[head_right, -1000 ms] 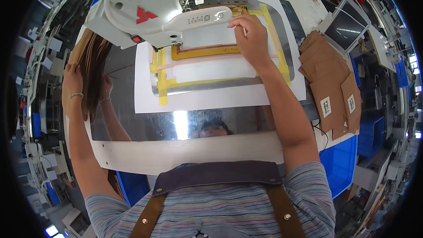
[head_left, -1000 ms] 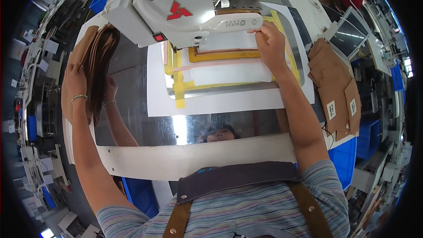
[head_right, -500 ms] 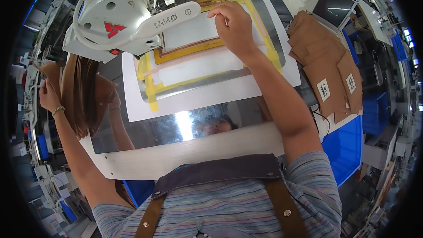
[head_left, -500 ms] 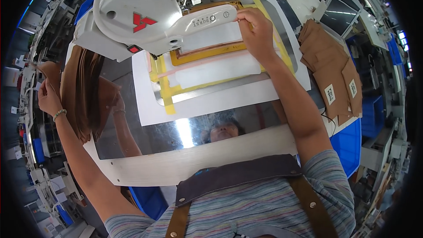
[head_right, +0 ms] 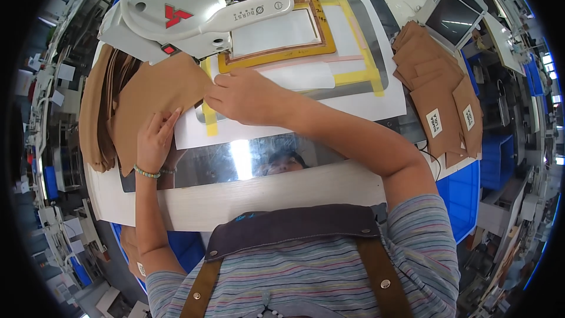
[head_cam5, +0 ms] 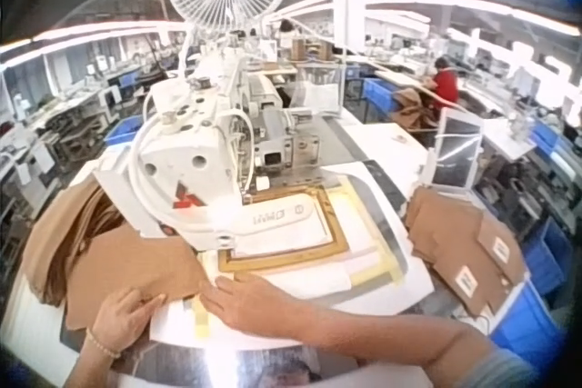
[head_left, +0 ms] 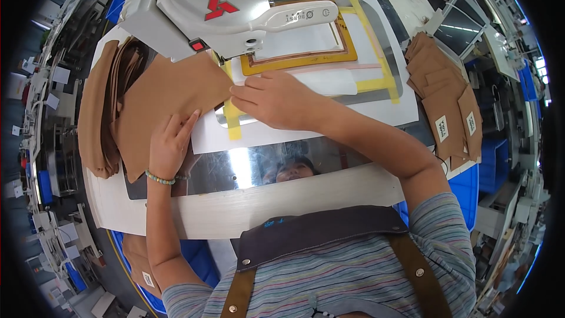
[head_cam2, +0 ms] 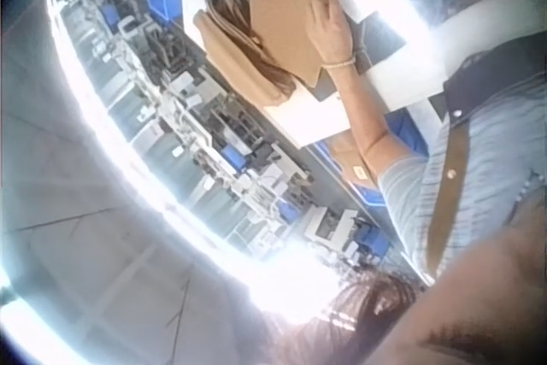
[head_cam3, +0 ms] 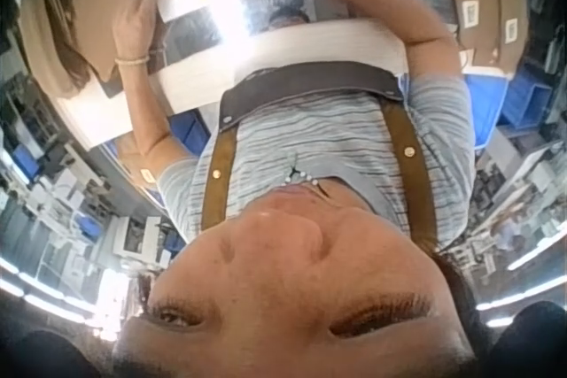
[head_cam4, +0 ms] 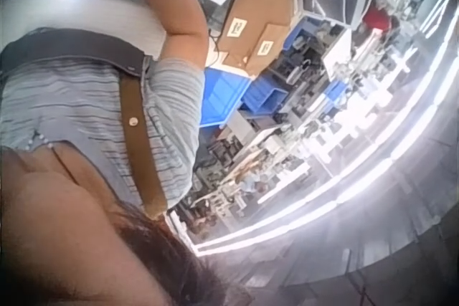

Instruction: The recorder uses an industrial sewing machine to stitch together panels of brown leather.

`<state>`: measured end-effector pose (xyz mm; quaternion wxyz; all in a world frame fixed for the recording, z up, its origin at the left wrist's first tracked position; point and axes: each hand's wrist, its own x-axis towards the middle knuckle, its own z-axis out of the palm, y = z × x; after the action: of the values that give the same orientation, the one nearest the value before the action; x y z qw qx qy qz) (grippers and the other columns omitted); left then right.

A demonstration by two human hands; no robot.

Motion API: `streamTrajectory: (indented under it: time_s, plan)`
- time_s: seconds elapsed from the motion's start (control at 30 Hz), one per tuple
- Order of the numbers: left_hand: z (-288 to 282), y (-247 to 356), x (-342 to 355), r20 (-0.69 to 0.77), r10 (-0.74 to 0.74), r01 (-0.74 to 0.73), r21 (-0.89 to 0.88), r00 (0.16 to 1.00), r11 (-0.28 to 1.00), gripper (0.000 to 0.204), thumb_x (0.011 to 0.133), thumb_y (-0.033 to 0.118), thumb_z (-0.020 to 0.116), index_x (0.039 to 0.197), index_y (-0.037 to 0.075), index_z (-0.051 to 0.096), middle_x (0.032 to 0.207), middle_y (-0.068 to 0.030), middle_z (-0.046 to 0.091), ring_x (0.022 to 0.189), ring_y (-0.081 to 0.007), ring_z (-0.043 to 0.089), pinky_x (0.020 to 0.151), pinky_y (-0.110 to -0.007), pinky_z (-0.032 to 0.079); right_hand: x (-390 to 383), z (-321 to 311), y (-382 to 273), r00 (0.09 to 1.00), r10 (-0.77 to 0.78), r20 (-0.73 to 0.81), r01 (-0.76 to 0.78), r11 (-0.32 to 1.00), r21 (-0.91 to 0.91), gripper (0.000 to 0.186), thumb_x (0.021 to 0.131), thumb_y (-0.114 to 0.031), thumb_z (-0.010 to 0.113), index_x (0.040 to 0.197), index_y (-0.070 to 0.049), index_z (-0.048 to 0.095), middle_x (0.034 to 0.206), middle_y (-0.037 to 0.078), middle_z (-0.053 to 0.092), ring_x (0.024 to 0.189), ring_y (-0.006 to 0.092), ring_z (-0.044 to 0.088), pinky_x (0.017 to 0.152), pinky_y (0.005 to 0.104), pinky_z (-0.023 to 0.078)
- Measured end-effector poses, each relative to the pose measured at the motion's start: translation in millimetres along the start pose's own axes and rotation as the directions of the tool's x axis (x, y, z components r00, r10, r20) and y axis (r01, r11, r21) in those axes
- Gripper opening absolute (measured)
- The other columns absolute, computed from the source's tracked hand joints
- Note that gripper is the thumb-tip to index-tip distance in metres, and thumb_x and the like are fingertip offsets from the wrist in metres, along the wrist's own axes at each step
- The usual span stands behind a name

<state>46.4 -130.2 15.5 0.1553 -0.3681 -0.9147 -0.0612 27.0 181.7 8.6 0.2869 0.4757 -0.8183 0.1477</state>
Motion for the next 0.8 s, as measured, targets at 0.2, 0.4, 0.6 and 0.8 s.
streamTrajectory:
  time_s: [0.2,0.4,0.6,0.8]
  plan:
    - [-9,-14,-58,-0.138,-0.161,0.167,0.03,0.977,0.986,0.019,0.088,0.0,0.074,0.107,0.002,0.072,0.101,-0.0077,0.069,0.087,-0.0289,0.067,0.075,-0.04,0.055,26,36,-3,0.964,0.055,0.259,-0.022,0.991,-0.131,0.013,0.082,-0.012,0.072,0.095,-0.009,0.071,0.091,0.0,0.067,0.094,0.0172,0.066,0.068,0.0312,0.051]
    - [-30,-36,-131,-0.174,-0.306,0.334,0.164,0.936,0.928,0.014,0.089,-0.002,0.073,0.102,0.001,0.071,0.099,-0.0098,0.069,0.087,-0.0299,0.068,0.076,-0.041,0.055,29,44,-6,0.991,0.027,0.128,-0.006,0.987,-0.16,0.005,0.08,-0.012,0.073,0.085,-0.011,0.07,0.086,0.0,0.066,0.093,0.0167,0.066,0.064,0.0313,0.051]
    - [-28,-59,-123,-0.081,-0.266,0.278,0.229,0.961,0.933,0.03,0.084,-0.006,0.068,0.112,0.002,0.072,0.107,-0.0097,0.068,0.095,-0.0307,0.065,0.082,-0.041,0.054,11,30,11,0.995,0.034,0.093,-0.015,0.98,-0.2,0.004,0.077,-0.01,0.07,0.079,-0.013,0.073,0.082,0.001,0.067,0.088,0.0194,0.066,0.065,0.0332,0.052]
    - [-7,-62,-33,-0.081,-0.009,0.024,0.185,0.997,0.982,0.042,0.077,-0.004,0.066,0.118,0.004,0.072,0.109,-0.0087,0.067,0.096,-0.0292,0.063,0.085,-0.041,0.053,-42,-26,41,0.99,0.07,0.123,-0.037,0.967,-0.253,0.002,0.076,-0.012,0.07,0.076,-0.013,0.068,0.086,0.001,0.062,0.092,0.0189,0.062,0.072,0.0325,0.054]
